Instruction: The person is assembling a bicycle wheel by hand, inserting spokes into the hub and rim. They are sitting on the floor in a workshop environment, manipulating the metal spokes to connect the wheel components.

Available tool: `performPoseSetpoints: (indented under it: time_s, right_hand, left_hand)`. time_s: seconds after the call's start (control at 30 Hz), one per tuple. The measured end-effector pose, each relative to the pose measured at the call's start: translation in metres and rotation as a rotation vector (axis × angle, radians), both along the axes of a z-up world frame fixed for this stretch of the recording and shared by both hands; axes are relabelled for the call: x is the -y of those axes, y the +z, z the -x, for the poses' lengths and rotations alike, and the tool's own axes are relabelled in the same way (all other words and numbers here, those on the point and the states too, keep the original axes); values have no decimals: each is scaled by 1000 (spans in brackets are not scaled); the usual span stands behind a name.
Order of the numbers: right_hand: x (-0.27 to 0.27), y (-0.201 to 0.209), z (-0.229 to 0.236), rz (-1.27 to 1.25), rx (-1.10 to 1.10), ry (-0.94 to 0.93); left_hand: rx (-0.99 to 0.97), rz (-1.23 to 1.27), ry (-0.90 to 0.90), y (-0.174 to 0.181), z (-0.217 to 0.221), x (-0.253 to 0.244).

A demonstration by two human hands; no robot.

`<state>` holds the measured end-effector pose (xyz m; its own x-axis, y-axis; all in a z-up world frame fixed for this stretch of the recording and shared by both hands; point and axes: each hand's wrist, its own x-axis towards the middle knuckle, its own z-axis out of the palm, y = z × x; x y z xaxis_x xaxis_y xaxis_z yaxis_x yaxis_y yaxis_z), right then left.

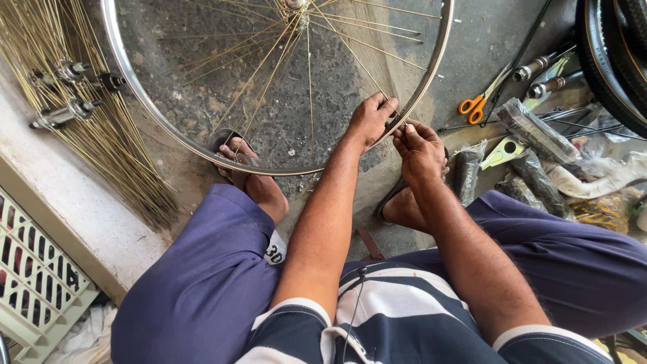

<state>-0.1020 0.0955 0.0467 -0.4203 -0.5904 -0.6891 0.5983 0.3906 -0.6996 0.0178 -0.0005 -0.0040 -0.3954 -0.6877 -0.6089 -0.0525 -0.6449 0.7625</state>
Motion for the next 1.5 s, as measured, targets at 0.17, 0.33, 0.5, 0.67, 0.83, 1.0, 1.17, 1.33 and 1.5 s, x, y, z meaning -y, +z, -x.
performPoseSetpoints:
  time_s: [0.17,0.33,0.5,0.67,0.83,1.0,1.17,1.33,1.5]
  right_hand:
    - [-1,0,-1,-18,-3,21]
    - [5,-2,-6,-157,-87,133]
    - [8,-2,-11,-148,-122,154]
    - [14,1,-6,-275,-107,147]
    - [16,5,-9,-178,-148,174]
    - [11,-5,-8,-147,-119,117]
    - [9,-11,0,-191,-103,91]
    - [11,-11,2,-182,-104,136]
    - [5,-14,-2,-105,-112,140]
  left_hand:
    - [23,14,-19,3,-2,1]
    - [79,-10,-62,15,-4,5]
    - [137,-14,-101,21,-5,8]
    - [85,1,-67,12,-4,3]
    - [107,19,-73,9,-3,4]
    - [105,41,-51,2,0,2]
    - [119,233,-21,-22,6,-5]
    - [148,235,-23,-28,12,-4]
    - [164,167,-56,-17,8,-3]
